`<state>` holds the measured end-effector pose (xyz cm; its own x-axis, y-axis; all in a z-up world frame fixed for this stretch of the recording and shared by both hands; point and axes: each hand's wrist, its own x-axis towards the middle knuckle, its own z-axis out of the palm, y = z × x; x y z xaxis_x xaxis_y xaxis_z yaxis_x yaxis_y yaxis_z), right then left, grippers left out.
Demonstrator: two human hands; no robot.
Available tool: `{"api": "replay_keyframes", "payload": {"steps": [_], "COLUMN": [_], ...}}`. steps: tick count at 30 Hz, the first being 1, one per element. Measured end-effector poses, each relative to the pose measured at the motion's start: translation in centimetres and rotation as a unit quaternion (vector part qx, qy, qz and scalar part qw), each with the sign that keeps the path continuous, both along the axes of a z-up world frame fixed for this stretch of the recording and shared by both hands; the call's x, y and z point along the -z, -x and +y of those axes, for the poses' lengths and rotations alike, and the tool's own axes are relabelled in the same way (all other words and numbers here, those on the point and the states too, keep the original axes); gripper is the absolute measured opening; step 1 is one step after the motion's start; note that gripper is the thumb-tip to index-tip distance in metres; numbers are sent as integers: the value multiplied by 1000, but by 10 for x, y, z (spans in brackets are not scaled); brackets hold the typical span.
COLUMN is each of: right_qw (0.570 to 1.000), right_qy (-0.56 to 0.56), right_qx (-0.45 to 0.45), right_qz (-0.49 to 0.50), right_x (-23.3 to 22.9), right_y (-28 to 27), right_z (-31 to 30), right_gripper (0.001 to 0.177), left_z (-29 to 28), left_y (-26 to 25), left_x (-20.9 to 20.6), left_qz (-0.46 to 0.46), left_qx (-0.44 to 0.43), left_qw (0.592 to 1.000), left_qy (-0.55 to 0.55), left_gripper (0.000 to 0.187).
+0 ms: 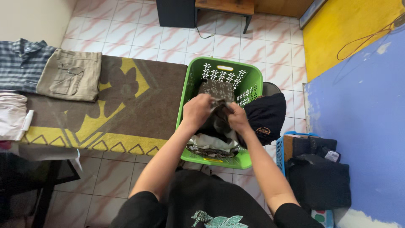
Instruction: The person picks up several pairs of shorts and shirts from a basket, spreads each one out on a table to flatten it by hand, folds them into rectangular shapes, and then places the folded items onto a shelf in a cabinet.
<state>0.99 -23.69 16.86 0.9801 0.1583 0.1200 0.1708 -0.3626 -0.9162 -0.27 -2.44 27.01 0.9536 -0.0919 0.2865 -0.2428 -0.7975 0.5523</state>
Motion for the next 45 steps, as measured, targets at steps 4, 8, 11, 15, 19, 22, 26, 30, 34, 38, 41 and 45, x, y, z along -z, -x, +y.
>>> {"api": "replay_keyframes", "payload": {"steps": [4,8,11,15,19,22,26,30,34,38,41,45], "right_qw": [992,970,966,941,876,899,889,968,922,986,960,927], "right_qy": [-115,-234,-244,-318,-420,-368,-308,-122,337,145,145,247], "right_qx": [-1,-39,-44,27,178,234,339,219,181,-24,-167,-217], "right_qz": [49,55,71,113,157,43,29,24,66,-76,-172,-178], "right_x": [-30,-52,-58,-65,-49,-23,1,8,-9,-48,-70,-64], "right_y": [-13,-14,-14,-19,-33,-62,-95,-94,-56,-38,-49,-65], "right_z": [-11,-10,-11,-29,-61,-91,-116,-99,-39,22,57,83], "right_gripper": [14,17,17,20,25,32,49,57,82,85,95,98], "left_z": [-9,-34,-38,-23,26,76,121,140,129,94,74,86], "left_y": [16,28,11,-16,-25,-20,-17,-6,-4,6,15,28], "left_x": [-3,7,20,43,48,39,26,21,13,-16,-54,-102], "left_qz": [179,9,11,-10,-53,-83,-39,-136,-70,-24,73,133], "left_qx": [-15,81,58,38,-137,-202,-244,-236,-200,-13,59,109], "left_qw": [980,952,951,945,922,871,802,882,912,941,930,908], "left_qy": [85,295,303,323,358,440,543,383,351,338,355,382], "left_gripper": [23,59,46,24,5,5,9,6,9,12,13,14]}}
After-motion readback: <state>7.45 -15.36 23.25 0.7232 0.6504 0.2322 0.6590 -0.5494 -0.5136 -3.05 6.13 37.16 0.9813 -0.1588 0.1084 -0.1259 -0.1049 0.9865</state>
